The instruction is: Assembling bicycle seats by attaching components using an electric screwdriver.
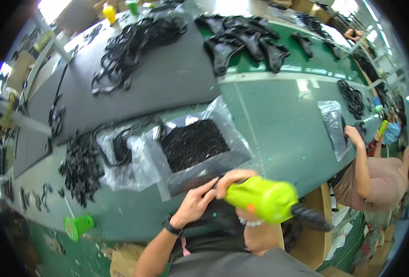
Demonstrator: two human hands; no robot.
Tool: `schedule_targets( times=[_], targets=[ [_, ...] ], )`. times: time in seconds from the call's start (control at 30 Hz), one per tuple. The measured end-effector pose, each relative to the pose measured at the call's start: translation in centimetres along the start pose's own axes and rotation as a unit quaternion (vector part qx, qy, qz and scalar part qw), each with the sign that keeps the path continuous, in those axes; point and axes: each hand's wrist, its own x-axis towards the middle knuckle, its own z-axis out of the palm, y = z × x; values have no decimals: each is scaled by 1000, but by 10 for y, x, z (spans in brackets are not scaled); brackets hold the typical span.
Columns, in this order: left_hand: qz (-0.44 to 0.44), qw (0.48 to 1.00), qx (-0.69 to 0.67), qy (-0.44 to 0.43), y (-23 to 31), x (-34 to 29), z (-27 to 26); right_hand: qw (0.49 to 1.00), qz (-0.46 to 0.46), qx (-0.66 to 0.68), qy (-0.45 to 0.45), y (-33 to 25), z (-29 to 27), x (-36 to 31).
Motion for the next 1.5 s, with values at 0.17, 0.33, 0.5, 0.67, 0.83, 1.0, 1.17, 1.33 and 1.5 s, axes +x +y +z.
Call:
schedule_targets(
  times=[0.17,0.33,0.5,0.67,0.83,1.0,1.17,1.33,1.5],
  targets=[
    [34,999,-19,13,18,-11,-4,987,-23,-160,-13,8,7,2],
    [18,998,-12,63,9,-21,2,989,129,-40,63,12,25,-13],
    [162,934,290,131,11,-12,24,995,43,22,-83,-50,3,4],
    [128,900,317,271,25,-22,1,972,-98,211,-33,-62,15,8],
    [166,760,478,408,38,21,-67,972,-77,223,-19,-60,11,-8],
    [140,740,552,359,10,41,-94,979,-67,194,-7,-67,9,-22],
    [176,728,543,380,17,47,-93,980,-68,179,49,-68,3,-27],
    [284,778,501,249,49,22,-50,975,-154,89,134,-69,11,-26],
    [403,774,478,98,59,-16,11,969,-188,34,154,-67,24,-29]
  ],
)
